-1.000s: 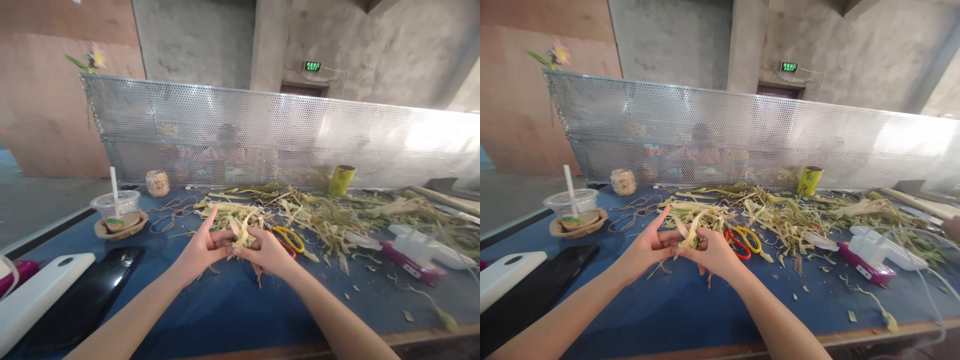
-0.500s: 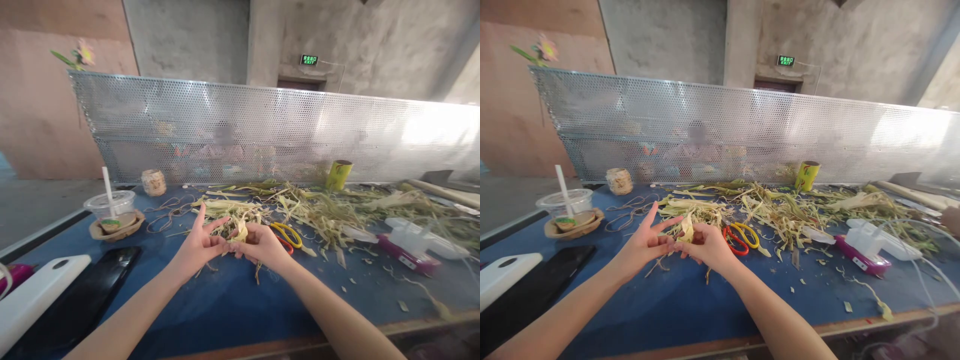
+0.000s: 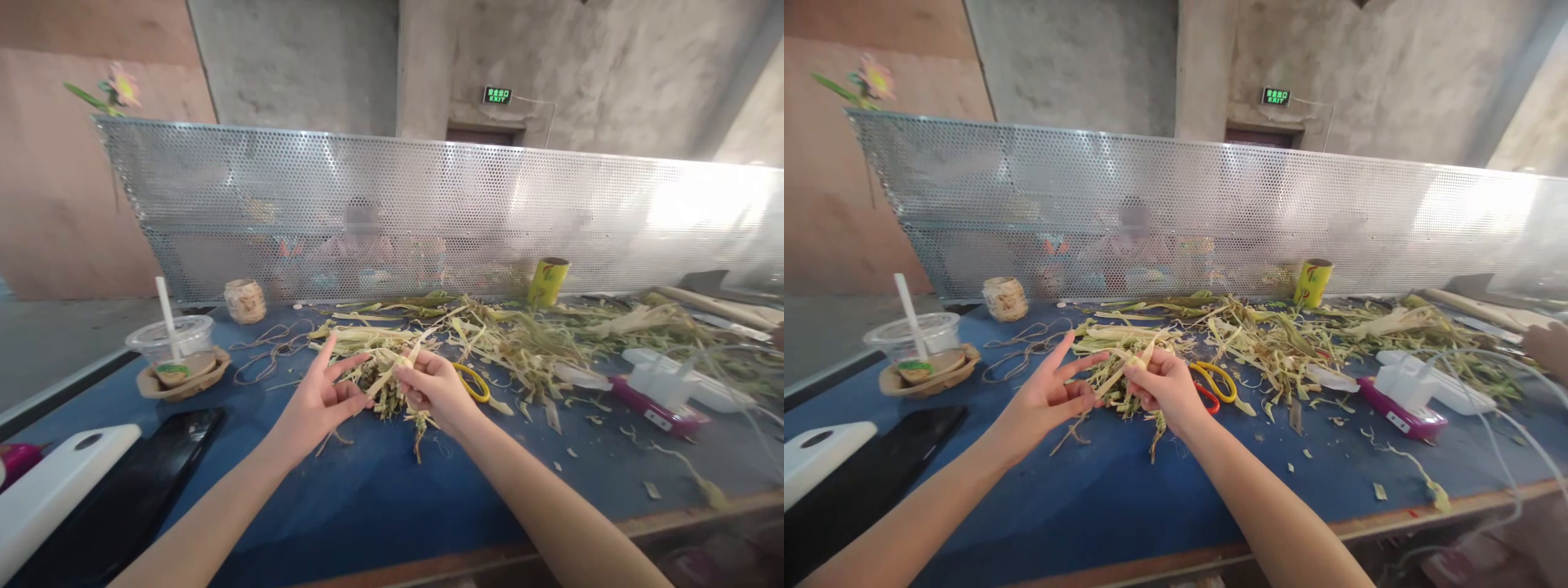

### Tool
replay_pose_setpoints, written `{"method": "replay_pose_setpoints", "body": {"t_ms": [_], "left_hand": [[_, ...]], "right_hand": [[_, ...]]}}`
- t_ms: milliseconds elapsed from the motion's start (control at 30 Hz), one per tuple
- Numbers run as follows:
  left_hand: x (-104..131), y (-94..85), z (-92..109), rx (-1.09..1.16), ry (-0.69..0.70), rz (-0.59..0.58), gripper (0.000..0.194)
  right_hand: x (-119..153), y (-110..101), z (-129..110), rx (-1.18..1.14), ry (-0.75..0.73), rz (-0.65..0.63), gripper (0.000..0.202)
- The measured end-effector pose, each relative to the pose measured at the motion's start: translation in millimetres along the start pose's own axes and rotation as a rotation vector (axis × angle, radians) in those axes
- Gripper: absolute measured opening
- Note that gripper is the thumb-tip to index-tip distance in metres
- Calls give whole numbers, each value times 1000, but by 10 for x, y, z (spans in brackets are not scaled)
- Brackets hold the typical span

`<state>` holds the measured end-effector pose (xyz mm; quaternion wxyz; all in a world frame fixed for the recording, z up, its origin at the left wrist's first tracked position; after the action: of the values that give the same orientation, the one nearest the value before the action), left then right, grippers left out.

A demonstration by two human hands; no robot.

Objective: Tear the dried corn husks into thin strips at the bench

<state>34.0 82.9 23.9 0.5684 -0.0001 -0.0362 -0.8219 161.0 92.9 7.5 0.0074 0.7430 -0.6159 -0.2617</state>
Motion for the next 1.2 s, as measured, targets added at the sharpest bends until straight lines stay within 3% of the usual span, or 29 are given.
{"method": "replay_pose_setpoints", "body": {"t_ms": [133,267,333,467,700,767,900,1100,1200], "left_hand": [[4,12,-12,-45,-6,-44,96],[-14,61,-148,-171,-64,-134,95],[-15,11,-136,-263,-29,-70,95],[39,-114,70,-354,121,153,95],[28,-211,126,-93,110,251,93],[-6,-163,47,-85,79,195,95],[-63,35,-150,-144,-3,-22,97],[-47,-40,-91,-135,25,60,89],[-33,-1,-60,-70,14,23,91]], "right_hand": [[-14,-27,-41,-35,-2,11,29],[25,71,2,51,61,-101,31],[40,96,23,114,70,-131,31],[59,112,90,209,80,-149,36],[70,133,177,232,100,-181,36],[67,140,176,228,96,-189,37],[78,249,122,174,50,-276,37],[93,311,30,91,-2,-284,41],[102,318,13,120,-18,-287,37]]}}
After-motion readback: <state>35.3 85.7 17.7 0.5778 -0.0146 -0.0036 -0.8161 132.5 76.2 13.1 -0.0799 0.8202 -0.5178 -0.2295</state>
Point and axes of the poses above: each hand's wrist, its own x-axis away from the middle knuckle, its own y-axis out of the palm, z = x × y, the point moved 9 cm from there along -x, towards the middle knuckle, and after that the axes turned 14 degrees about -y, right-handed, at the moved point
